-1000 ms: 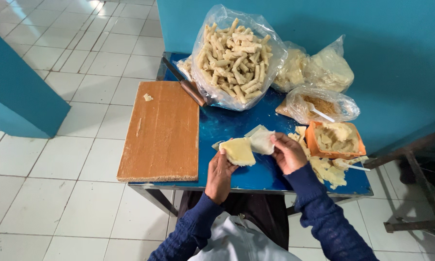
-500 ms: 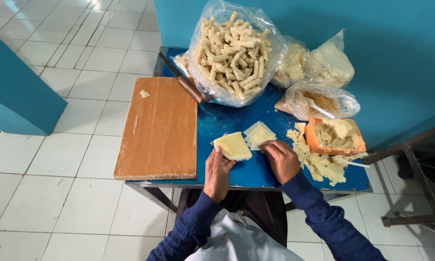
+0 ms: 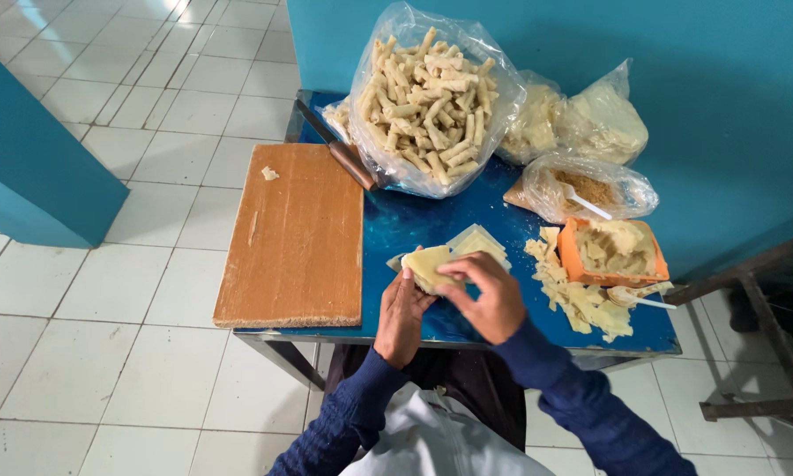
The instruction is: The person takes flat dough sheets from a table, spreads a paste filling onto them with a spoon from an orange container, folds and presses the sheets into filled rolls, and places the finished rolls in a pile on the table. Bags of puffed snack pieces and extra dough sheets sit nearby.
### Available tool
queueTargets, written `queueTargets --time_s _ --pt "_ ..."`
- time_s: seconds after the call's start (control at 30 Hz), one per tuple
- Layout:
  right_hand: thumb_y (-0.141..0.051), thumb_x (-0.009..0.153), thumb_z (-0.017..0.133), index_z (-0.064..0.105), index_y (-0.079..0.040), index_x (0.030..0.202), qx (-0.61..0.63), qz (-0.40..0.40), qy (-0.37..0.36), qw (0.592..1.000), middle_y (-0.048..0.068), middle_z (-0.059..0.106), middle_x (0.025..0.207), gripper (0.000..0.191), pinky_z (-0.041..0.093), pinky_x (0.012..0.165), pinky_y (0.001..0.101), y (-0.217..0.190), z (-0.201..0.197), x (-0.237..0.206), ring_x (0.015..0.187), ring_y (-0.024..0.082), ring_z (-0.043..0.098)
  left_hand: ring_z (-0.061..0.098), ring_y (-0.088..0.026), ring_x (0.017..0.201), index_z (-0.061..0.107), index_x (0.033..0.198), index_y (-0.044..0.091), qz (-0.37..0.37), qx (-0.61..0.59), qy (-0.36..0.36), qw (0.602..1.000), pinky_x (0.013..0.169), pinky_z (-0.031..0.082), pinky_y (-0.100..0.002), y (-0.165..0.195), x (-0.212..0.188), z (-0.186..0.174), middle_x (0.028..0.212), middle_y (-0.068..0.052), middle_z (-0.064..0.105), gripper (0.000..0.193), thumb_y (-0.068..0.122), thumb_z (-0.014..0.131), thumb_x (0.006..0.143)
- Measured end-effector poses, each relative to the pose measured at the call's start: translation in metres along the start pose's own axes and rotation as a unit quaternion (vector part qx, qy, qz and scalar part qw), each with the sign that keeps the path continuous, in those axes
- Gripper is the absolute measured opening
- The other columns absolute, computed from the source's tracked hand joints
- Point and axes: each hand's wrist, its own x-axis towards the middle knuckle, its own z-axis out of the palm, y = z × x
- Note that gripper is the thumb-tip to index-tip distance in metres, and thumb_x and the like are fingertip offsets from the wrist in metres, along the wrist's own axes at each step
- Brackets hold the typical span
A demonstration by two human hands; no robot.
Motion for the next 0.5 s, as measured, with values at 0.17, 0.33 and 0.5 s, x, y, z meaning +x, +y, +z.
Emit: queueTargets --time_s 0.17,0.33,0.5 --pt "-0.01 0.085 0.079 0.073 -0.006 0.096 0.014 0.036 0.017 0.999 0.007 0.073 0.096 0.014 0.057 0.068 0.0285 -0.001 0.023 0.007 0.082 0.019 0.072 0.06 -0.023 0.128 0.036 0.155 -0.003 0.022 -0.004 -0.014 1.0 0.108 0.048 -0.038 0.001 0.001 0.001 0.144 -0.016 0.057 0.058 0.034 0.036 0.111" --pt "-0.012 0.093 0.073 0.075 -0.003 0.102 0.118 0.118 -0.044 0.985 0.004 0.078 0.092 0.013 0.056 0.068 0.0255 0.029 0.012 0.004 0.078 0.01 0.072 0.061 -0.021 0.127 0.039 0.154 -0.002 -0.002 0.016 -0.005 1.0 0.107 0.049 -0.035 0.005 -0.001 0.005 0.142 -0.015 0.058 0.058 0.035 0.038 0.11" --pt "-0.013 0.093 0.072 0.078 0.0 0.103 0.207 0.202 -0.125 0.949 0.003 0.078 0.09 0.017 0.056 0.069 0.0243 0.054 0.006 0.003 0.078 0.006 0.068 0.061 -0.014 0.118 0.049 0.147 -0.006 0.043 0.15 -0.003 0.988 0.101 0.049 -0.029 0.005 -0.001 0.01 0.134 -0.01 0.063 0.051 0.02 0.059 0.104"
